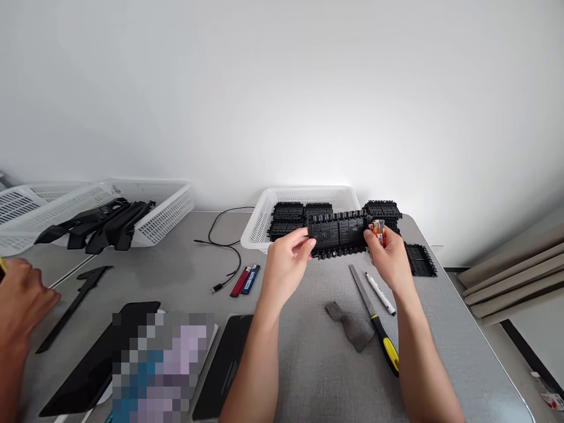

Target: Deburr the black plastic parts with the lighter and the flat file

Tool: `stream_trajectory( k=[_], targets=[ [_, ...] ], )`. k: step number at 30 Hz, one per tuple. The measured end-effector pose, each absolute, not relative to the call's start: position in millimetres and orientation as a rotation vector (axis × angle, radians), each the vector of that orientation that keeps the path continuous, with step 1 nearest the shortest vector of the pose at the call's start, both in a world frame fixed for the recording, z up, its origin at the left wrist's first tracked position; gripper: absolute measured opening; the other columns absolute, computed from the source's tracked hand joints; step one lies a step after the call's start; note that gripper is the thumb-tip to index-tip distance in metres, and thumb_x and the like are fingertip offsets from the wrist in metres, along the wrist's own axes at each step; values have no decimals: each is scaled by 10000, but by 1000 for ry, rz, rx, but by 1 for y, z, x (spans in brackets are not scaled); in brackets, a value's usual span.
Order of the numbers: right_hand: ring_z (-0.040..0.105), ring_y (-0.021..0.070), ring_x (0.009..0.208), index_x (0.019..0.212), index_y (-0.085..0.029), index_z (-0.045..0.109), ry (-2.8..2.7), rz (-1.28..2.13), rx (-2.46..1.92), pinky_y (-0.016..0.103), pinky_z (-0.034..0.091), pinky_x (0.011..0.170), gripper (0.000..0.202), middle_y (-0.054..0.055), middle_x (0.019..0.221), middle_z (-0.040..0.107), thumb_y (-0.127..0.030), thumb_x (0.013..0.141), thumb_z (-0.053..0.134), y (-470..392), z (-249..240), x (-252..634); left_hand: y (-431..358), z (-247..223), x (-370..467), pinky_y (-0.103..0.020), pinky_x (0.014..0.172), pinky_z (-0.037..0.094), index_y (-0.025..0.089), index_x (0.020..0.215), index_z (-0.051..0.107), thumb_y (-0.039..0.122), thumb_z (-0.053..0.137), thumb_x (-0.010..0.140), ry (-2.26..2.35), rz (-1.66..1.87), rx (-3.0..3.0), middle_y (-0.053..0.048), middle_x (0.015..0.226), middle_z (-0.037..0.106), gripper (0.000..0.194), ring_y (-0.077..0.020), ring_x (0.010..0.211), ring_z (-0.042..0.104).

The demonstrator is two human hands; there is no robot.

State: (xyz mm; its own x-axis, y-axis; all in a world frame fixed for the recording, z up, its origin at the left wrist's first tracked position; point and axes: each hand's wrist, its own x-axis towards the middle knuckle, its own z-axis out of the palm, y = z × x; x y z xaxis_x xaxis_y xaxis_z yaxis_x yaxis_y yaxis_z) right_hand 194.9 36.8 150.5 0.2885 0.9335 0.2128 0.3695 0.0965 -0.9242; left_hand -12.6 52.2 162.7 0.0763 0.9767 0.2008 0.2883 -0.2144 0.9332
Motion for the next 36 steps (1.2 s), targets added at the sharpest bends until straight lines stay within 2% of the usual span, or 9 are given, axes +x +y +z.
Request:
stream_trajectory(
  k=[3,6,10,13,16,18,21,28,36],
  targets=[
    [359,121,547,717,-226,401,-1278,644,-1487,262,267,527,327,-54,595,387,-450,911,540,38,150,196,52,163,-12,-312,710,594,153,997,678,411,584,862,1306,1168,1656,-53,852,717,306,-205,767,677],
    [366,128,548,762,-222,468,-1264,659,-1478,259,274,524,291,-52,595,403,-462,904,549,39,148,199,54,164,-10,-300,673,586,169,956,675,382,581,871,1319,1155,1702,-49,830,731,248,-205,712,700],
    [397,144,574,948,-205,588,-1206,676,-1418,258,319,537,295,-40,647,453,-493,885,573,39,148,200,56,165,-6,-278,599,557,178,996,642,363,603,859,1309,1148,1648,-68,871,755,233,-216,646,727],
    [430,151,635,1092,-215,556,-1124,597,-1374,266,368,593,360,-20,757,492,-516,896,574,34,154,197,58,163,-5,-274,595,541,179,1050,613,368,622,850,1322,1116,1617,-59,829,750,276,-224,625,735],
    [416,154,671,971,-223,531,-1125,610,-1329,272,367,630,344,-17,759,449,-560,955,462,25,160,190,61,160,-4,-273,611,540,185,1070,600,365,611,861,1351,1091,1629,-53,843,749,277,-217,637,740],
    [393,156,662,825,-221,508,-1200,802,-1262,273,351,612,416,-16,720,410,-586,973,376,21,160,181,63,158,-3,-272,618,546,188,1068,596,357,602,866,1348,1082,1636,-56,877,751,263,-207,649,739],
    [324,142,609,683,-223,407,-1261,1153,-1126,261,284,535,449,-25,663,349,-583,949,362,20,155,164,63,157,-1,-273,638,563,191,1044,594,328,599,864,1280,1093,1654,-54,897,747,227,-191,681,731],
    [208,119,563,686,-229,353,-1168,1770,-867,216,157,463,394,-49,627,286,-581,863,361,30,146,142,60,161,0,-244,670,532,183,1007,602,293,587,877,1256,1110,1767,-28,810,719,170,-169,742,708],
    [67,85,499,654,-235,305,-984,2042,-827,201,50,420,428,-91,550,214,-627,805,387,36,147,142,55,167,0,-209,624,498,190,942,593,270,543,897,1153,1097,1842,5,723,684,105,-140,669,674]
  ],
)
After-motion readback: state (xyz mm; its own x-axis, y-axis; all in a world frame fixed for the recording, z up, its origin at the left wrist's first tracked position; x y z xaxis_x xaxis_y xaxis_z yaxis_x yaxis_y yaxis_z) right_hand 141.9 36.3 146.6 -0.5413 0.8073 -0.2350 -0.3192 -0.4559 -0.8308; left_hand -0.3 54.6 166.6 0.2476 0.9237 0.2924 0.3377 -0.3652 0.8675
